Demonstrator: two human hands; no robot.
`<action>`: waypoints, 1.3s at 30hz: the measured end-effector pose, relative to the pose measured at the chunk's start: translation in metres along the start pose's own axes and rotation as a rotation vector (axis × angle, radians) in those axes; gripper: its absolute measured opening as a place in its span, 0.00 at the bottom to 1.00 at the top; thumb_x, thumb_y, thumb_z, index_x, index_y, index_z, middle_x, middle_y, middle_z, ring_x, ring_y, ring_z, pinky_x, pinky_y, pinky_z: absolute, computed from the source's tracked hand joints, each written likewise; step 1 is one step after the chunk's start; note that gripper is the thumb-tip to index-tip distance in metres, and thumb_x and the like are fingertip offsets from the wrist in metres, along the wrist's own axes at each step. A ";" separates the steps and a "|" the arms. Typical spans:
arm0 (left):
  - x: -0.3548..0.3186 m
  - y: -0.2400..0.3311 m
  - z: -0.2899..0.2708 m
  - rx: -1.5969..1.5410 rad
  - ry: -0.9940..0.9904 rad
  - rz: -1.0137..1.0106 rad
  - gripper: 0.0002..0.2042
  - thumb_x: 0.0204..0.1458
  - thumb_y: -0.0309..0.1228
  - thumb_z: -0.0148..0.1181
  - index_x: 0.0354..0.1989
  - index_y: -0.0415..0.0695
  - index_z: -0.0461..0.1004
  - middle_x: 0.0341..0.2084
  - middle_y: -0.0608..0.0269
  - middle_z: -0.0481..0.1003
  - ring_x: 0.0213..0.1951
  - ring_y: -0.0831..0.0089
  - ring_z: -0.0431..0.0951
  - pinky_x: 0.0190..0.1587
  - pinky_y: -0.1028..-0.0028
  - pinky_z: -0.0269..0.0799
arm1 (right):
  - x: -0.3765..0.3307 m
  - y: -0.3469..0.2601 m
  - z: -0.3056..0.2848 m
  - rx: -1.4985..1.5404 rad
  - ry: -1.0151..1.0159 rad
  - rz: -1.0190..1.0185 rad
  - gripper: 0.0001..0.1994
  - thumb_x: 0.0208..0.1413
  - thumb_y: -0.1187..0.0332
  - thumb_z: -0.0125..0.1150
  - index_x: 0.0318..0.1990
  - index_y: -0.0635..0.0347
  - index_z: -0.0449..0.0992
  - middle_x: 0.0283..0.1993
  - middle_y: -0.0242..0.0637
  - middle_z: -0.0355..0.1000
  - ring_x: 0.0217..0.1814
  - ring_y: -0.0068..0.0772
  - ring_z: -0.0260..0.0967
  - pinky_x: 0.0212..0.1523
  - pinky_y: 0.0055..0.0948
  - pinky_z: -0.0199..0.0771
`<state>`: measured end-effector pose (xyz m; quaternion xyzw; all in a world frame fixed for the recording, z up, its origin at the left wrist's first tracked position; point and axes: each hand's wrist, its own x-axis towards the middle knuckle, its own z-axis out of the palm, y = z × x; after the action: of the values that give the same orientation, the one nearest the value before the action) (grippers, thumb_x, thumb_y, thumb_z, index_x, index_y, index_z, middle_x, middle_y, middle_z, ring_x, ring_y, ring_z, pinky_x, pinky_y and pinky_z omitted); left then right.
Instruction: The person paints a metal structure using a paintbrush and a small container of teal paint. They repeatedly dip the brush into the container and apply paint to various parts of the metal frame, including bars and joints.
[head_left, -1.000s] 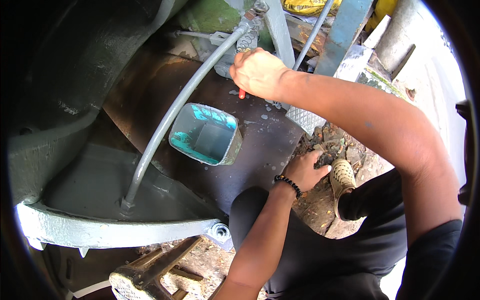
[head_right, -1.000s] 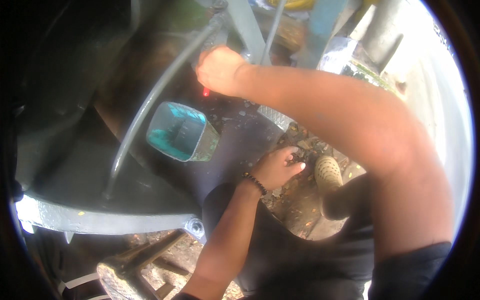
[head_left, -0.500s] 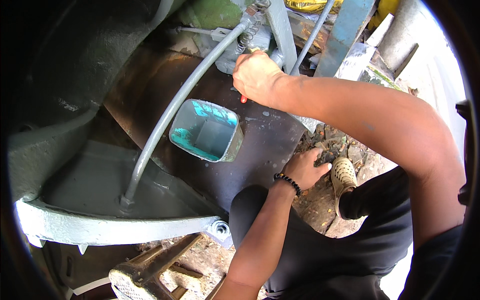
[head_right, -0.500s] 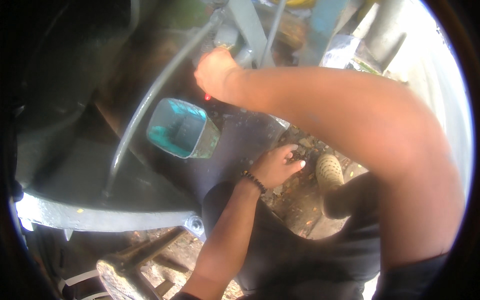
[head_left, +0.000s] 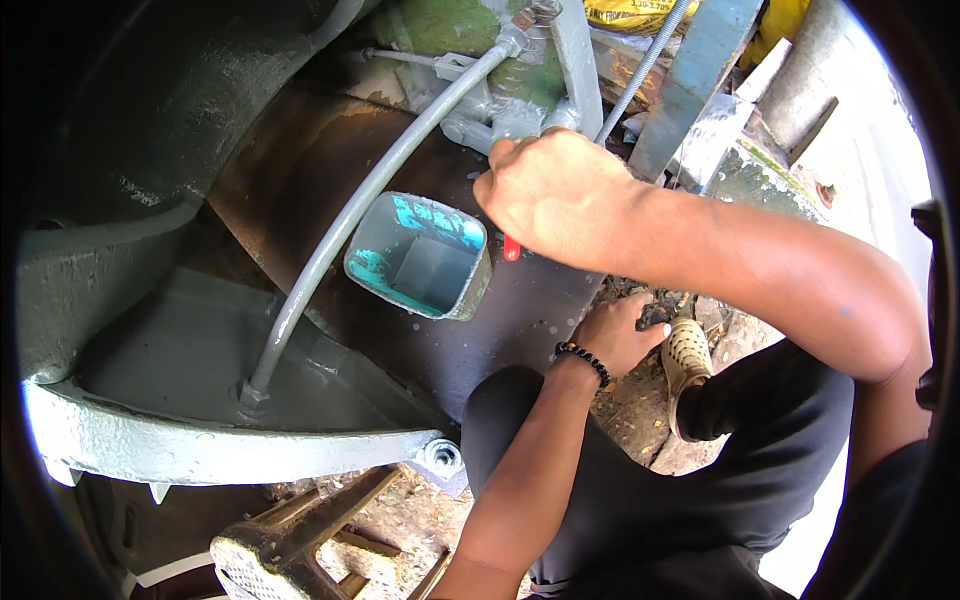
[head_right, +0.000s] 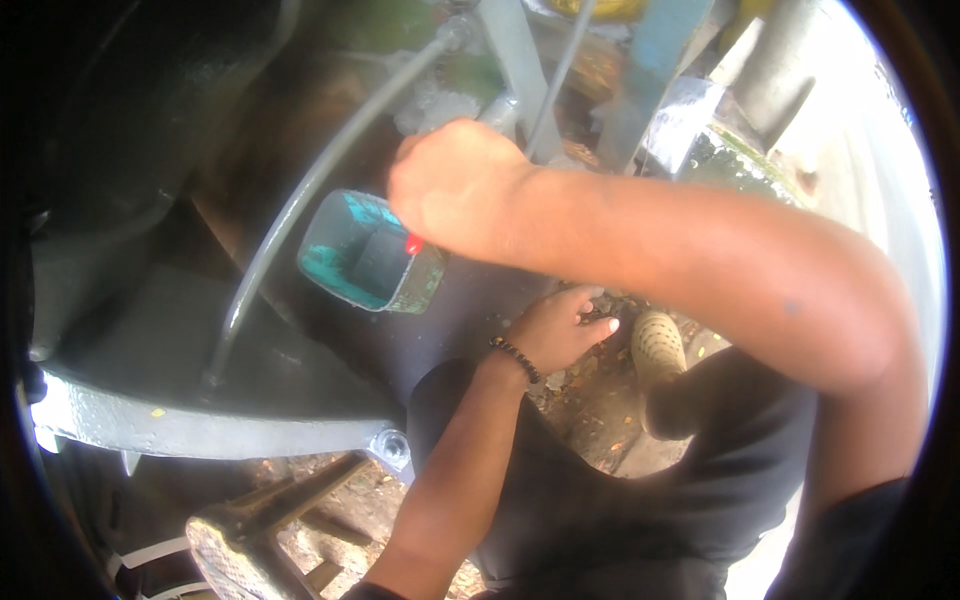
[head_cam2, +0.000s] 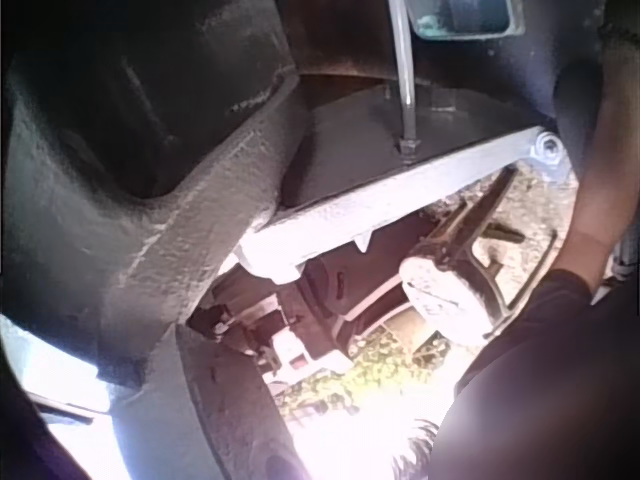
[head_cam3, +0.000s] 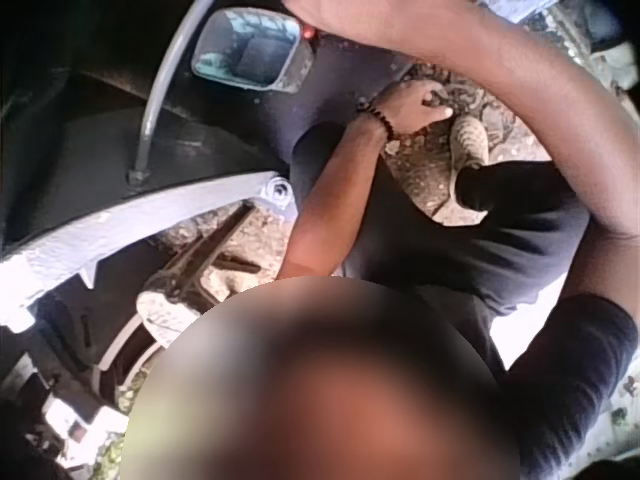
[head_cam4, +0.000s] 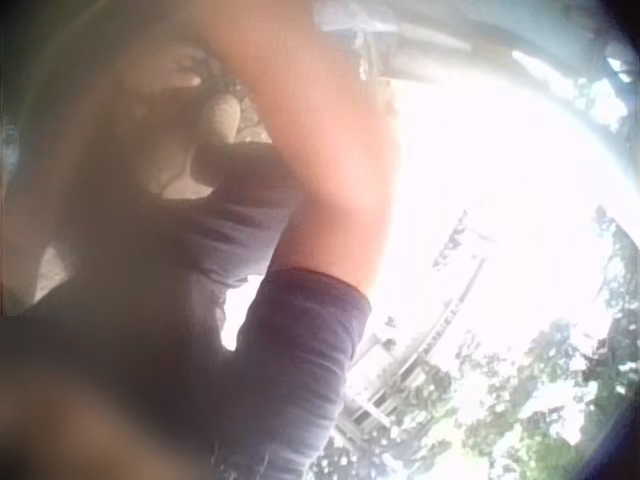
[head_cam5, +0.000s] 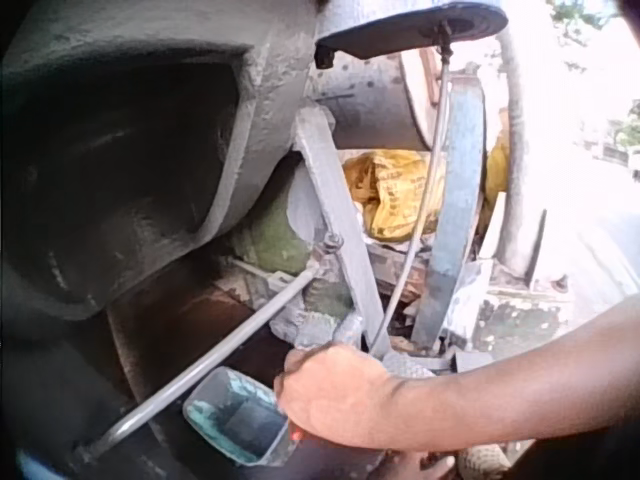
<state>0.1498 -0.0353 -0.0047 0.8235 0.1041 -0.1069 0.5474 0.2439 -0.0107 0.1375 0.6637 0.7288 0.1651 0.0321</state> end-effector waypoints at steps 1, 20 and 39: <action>0.002 -0.001 0.001 0.004 0.014 0.035 0.29 0.56 0.42 0.64 0.62 0.39 0.70 0.55 0.44 0.76 0.56 0.54 0.78 0.57 0.62 0.74 | -0.002 -0.002 -0.007 0.019 -0.026 -0.006 0.06 0.46 0.71 0.60 0.31 0.64 0.77 0.30 0.46 0.74 0.34 0.43 0.79 0.32 0.39 0.82; -0.001 -0.012 0.005 0.089 0.067 0.270 0.19 0.59 0.39 0.56 0.53 0.39 0.75 0.53 0.43 0.76 0.57 0.51 0.74 0.59 0.58 0.68 | 0.008 -0.034 0.071 0.676 0.527 0.714 0.05 0.58 0.74 0.58 0.41 0.58 0.77 0.33 0.46 0.74 0.32 0.45 0.78 0.36 0.41 0.79; 0.000 -0.003 0.000 0.034 -0.009 -0.005 0.26 0.55 0.48 0.61 0.55 0.41 0.74 0.43 0.39 0.80 0.48 0.49 0.81 0.53 0.58 0.74 | 0.006 0.029 0.056 0.371 0.513 0.862 0.11 0.62 0.69 0.58 0.50 0.54 0.76 0.44 0.48 0.77 0.40 0.58 0.77 0.42 0.49 0.79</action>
<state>0.1492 -0.0339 -0.0072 0.8318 0.1020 -0.1136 0.5337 0.2863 0.0079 0.0940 0.8358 0.3913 0.1885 -0.3357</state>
